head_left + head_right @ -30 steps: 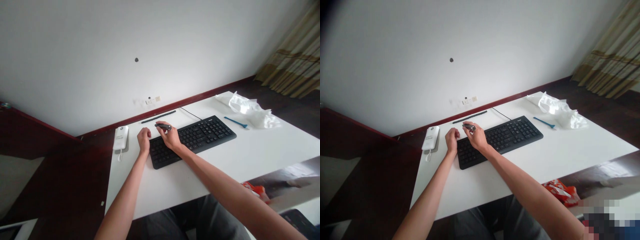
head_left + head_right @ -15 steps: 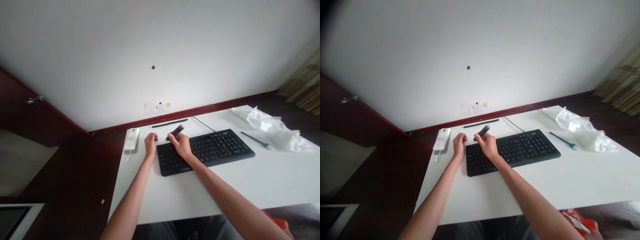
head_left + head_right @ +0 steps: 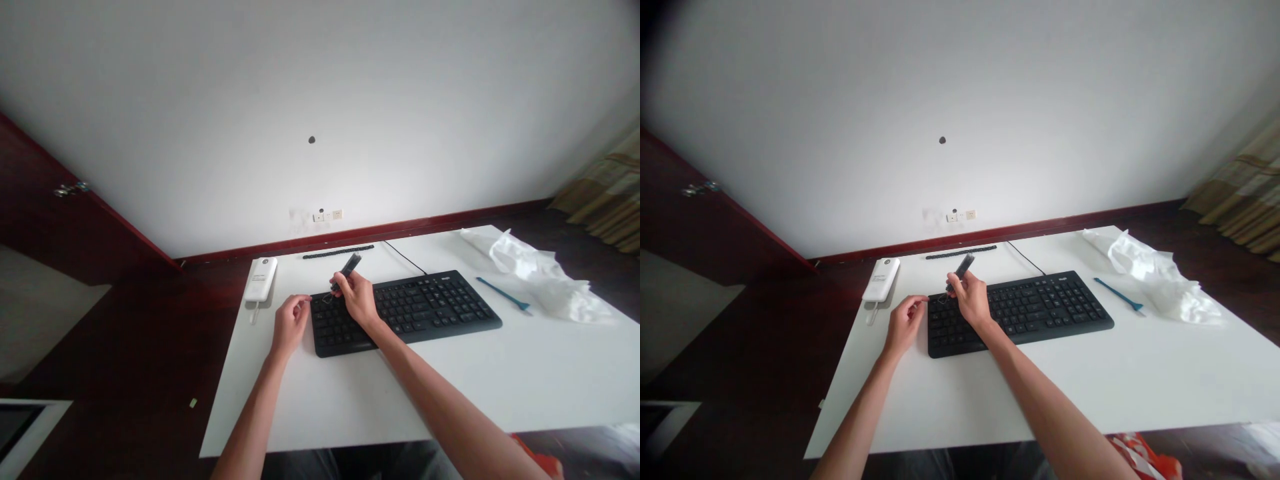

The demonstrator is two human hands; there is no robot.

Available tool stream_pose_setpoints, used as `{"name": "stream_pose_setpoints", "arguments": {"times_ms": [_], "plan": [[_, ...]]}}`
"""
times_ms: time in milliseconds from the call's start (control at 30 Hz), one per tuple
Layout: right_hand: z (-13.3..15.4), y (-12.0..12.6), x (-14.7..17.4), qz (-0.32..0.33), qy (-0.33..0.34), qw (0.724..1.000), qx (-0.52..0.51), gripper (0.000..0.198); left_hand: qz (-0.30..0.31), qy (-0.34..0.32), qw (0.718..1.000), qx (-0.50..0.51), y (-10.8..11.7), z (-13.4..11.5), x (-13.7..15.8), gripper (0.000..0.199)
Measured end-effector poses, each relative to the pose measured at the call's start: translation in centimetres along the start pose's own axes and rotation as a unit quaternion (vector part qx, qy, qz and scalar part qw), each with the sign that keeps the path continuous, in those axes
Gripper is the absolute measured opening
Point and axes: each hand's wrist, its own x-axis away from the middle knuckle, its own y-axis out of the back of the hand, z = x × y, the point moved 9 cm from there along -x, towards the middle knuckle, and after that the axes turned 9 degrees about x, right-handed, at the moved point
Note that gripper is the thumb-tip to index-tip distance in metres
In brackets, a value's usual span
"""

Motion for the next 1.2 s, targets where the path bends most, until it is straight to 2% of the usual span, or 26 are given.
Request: {"name": "stream_pose_setpoints", "arguments": {"times_ms": [133,300,567,833,1000,1200], "plan": [[0.4,-0.6,0.1,0.010,0.021,0.999,-0.048,0.045,0.020,-0.020,0.999,-0.030,-0.7,-0.6,-0.1,0.022],[0.0,-1.1,-0.1,0.024,0.026,0.997,-0.063,0.038,0.033,-0.009,0.998,-0.050,-1.1,-0.6,0.0,0.022],[-0.4,-1.9,-0.2,0.060,0.039,0.996,-0.058,0.035,0.054,0.003,0.998,-0.014,-1.3,-0.7,0.1,0.022],[0.3,-3.5,0.8,0.132,0.072,0.988,-0.038,0.031,0.048,0.016,0.999,-0.013,-1.3,-0.7,0.1,0.021],[0.7,-3.5,1.0,0.141,0.088,0.986,-0.003,0.029,0.038,-0.003,0.999,-0.001,-1.1,-0.9,0.1,0.022],[0.5,-3.5,0.8,0.133,0.081,0.987,-0.042,0.031,0.008,0.005,1.000,0.011,-0.5,-0.8,0.0,0.023]]}}
